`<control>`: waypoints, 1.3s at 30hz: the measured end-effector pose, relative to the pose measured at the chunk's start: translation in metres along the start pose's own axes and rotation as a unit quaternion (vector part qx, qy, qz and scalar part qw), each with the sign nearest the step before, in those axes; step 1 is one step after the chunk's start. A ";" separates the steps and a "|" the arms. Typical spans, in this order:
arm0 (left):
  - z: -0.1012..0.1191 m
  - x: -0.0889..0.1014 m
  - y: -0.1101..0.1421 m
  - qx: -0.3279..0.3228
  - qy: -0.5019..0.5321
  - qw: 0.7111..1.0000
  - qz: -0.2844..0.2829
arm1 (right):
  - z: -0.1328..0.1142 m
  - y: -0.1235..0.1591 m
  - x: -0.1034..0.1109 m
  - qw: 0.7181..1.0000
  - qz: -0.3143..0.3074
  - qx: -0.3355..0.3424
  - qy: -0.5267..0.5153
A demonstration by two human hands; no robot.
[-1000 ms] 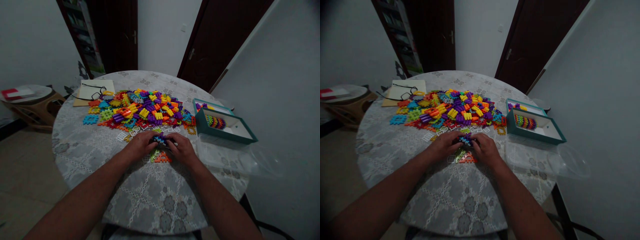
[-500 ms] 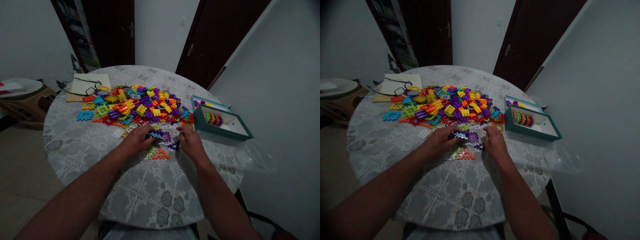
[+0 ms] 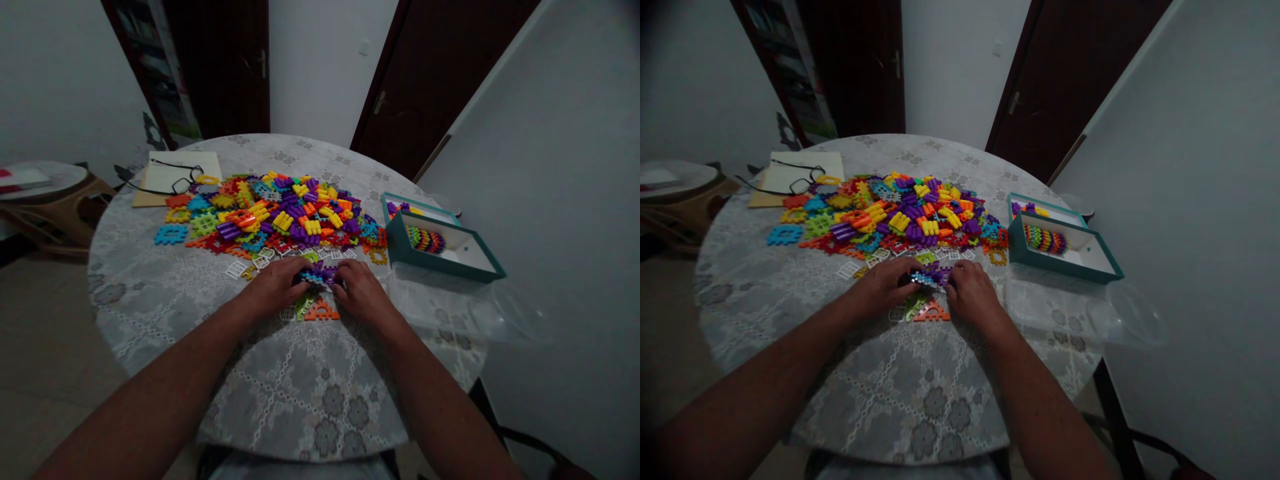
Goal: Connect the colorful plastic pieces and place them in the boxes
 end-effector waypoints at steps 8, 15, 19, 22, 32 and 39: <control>-0.001 -0.004 0.001 -0.004 0.003 1.000 -0.002 | 0.009 -0.005 0.007 0.998 0.041 -0.008 0.051; 0.006 -0.008 0.002 -0.013 0.013 1.000 -0.019 | -0.005 -0.001 0.034 0.993 0.119 0.018 -0.010; 0.003 -0.008 0.003 0.014 0.022 0.999 -0.029 | -0.024 -0.001 0.024 0.994 0.076 0.060 -0.057; 0.000 -0.007 0.003 0.028 0.022 0.999 -0.022 | -0.030 -0.002 0.016 0.990 0.060 0.073 -0.102; -0.005 -0.006 0.004 0.046 0.013 0.998 -0.026 | -0.032 -0.001 0.014 0.973 0.046 0.081 -0.213; -0.012 -0.012 0.003 0.030 0.021 0.999 -0.015 | -0.034 -0.003 0.006 0.979 0.022 0.031 -0.199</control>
Point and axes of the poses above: each hand's wrist, its own y-axis away from the middle knuckle, its own x-axis out of the back of the hand, z = x × y, the point moved 10 cm from there along -y, towards the middle knuckle, and after that the axes turned 11 degrees about -y, right-handed, at the moved point
